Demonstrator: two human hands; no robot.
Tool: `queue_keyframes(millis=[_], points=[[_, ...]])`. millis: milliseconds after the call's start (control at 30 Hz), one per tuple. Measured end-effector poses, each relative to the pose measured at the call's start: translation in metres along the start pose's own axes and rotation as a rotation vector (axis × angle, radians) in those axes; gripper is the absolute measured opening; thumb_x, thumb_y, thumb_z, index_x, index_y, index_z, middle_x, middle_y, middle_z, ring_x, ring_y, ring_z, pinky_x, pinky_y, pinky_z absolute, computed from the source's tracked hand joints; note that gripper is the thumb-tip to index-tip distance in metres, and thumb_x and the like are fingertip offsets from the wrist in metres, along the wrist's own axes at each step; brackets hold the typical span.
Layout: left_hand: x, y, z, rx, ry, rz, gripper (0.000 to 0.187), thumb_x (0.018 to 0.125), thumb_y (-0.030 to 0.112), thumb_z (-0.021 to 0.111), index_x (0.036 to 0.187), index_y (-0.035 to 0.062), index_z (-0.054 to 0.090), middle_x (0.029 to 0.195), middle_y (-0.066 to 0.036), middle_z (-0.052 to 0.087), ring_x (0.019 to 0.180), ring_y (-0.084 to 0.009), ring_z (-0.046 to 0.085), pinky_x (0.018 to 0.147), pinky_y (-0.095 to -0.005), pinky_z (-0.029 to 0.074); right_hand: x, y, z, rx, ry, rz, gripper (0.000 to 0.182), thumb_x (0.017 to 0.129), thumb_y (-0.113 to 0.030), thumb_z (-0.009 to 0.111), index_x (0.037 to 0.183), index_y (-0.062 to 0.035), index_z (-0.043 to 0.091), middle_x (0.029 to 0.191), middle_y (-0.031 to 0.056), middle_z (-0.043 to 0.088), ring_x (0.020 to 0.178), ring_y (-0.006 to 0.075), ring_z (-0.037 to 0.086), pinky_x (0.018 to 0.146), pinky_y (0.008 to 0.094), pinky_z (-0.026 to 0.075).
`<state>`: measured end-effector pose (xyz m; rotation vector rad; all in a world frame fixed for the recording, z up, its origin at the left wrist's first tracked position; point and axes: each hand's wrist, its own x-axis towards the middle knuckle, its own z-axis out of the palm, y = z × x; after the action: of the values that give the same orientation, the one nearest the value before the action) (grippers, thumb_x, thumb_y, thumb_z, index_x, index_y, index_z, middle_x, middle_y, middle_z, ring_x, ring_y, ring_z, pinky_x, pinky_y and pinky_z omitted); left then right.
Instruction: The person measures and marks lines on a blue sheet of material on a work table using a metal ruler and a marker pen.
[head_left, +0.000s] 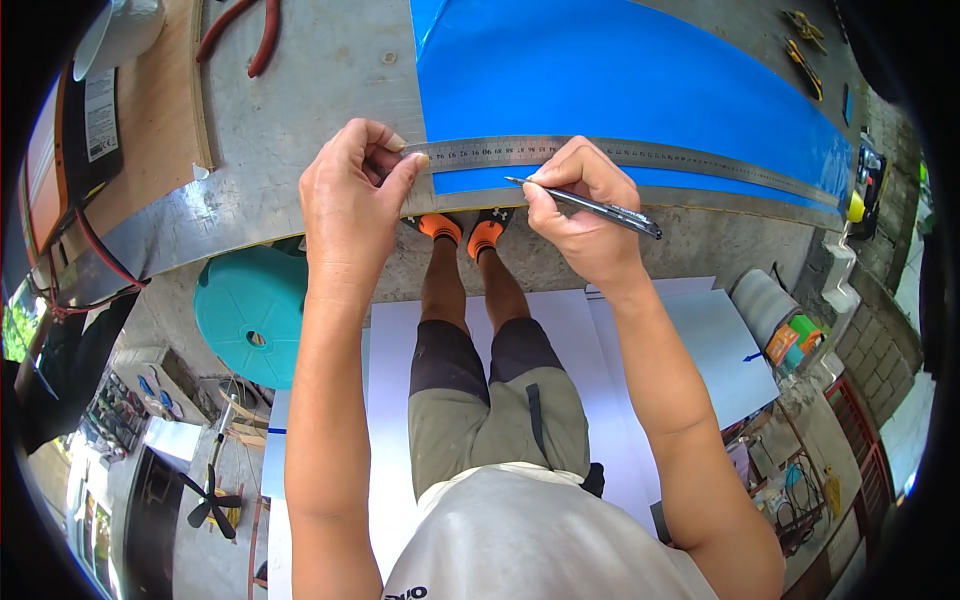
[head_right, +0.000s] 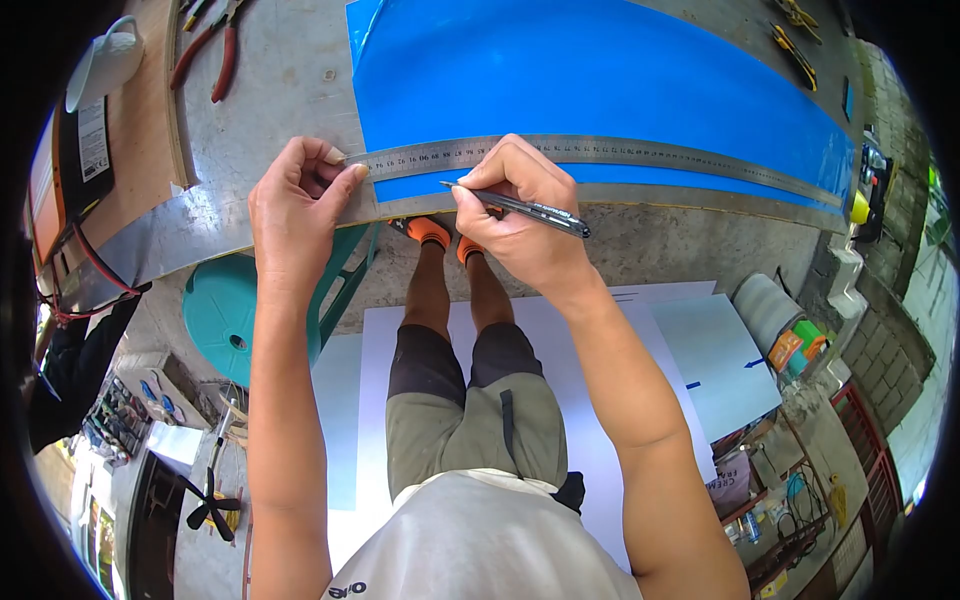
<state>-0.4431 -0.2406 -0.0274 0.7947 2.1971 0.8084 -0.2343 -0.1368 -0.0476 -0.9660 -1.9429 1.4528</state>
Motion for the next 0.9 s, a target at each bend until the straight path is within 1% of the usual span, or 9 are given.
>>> queue_keyframes(millis=[100, 167, 233, 567, 900], points=[[0.0001, -0.0002, 0.0004, -0.003, 0.004, 0.002, 0.019, 0.089, 0.006, 0.085, 0.096, 0.0002, 0.068, 0.078, 0.000, 0.068, 0.072, -0.0060, 0.058, 0.067, -0.0246, 0.051, 0.0000, 0.0005, 0.0016, -0.015, -0.001, -0.011, 0.015, 0.084, 0.004, 0.077, 0.083, -0.0015, 0.063, 0.083, 0.0063, 0.064, 0.069, 0.0121, 0.063, 0.060, 0.0267, 0.052], [0.0005, 0.0022, 0.0007, -0.020, 0.024, -0.007, 0.021, 0.084, 0.002, 0.087, 0.093, -0.0011, 0.068, 0.080, -0.006, 0.069, 0.069, -0.0131, 0.062, 0.064, -0.0302, 0.052, -0.0002, 0.0002, 0.0023, -0.007, 0.007, -0.007, 0.015, 0.084, 0.004, 0.077, 0.083, -0.0013, 0.063, 0.083, 0.0063, 0.064, 0.069, 0.0122, 0.063, 0.060, 0.0268, 0.052], [0.0003, 0.0021, 0.0009, -0.021, 0.021, -0.005, 0.021, 0.084, 0.002, 0.087, 0.093, -0.0012, 0.068, 0.080, -0.006, 0.069, 0.069, -0.0131, 0.062, 0.064, -0.0302, 0.052, -0.0007, -0.0009, 0.0019, 0.015, 0.011, 0.016, 0.015, 0.084, 0.004, 0.077, 0.083, -0.0011, 0.063, 0.083, 0.0064, 0.064, 0.069, 0.0121, 0.063, 0.060, 0.0269, 0.052], [0.0009, -0.0001, 0.0013, -0.044, 0.015, -0.007, 0.021, 0.084, 0.001, 0.086, 0.094, -0.0016, 0.068, 0.081, -0.006, 0.069, 0.070, -0.0136, 0.062, 0.065, -0.0305, 0.053, -0.0029, 0.0027, 0.0017, 0.019, 0.019, 0.000, 0.015, 0.084, 0.005, 0.077, 0.085, -0.0010, 0.064, 0.084, 0.0067, 0.064, 0.070, 0.0118, 0.064, 0.060, 0.0268, 0.052], [0.0009, 0.0017, 0.0004, -0.042, 0.013, -0.013, 0.021, 0.084, 0.001, 0.086, 0.094, -0.0018, 0.067, 0.080, -0.006, 0.069, 0.070, -0.0141, 0.063, 0.066, -0.0312, 0.053, -0.0045, 0.0032, 0.0040, 0.057, 0.031, 0.053, 0.014, 0.084, 0.005, 0.077, 0.085, -0.0011, 0.065, 0.085, 0.0066, 0.065, 0.072, 0.0117, 0.064, 0.062, 0.0267, 0.053]])
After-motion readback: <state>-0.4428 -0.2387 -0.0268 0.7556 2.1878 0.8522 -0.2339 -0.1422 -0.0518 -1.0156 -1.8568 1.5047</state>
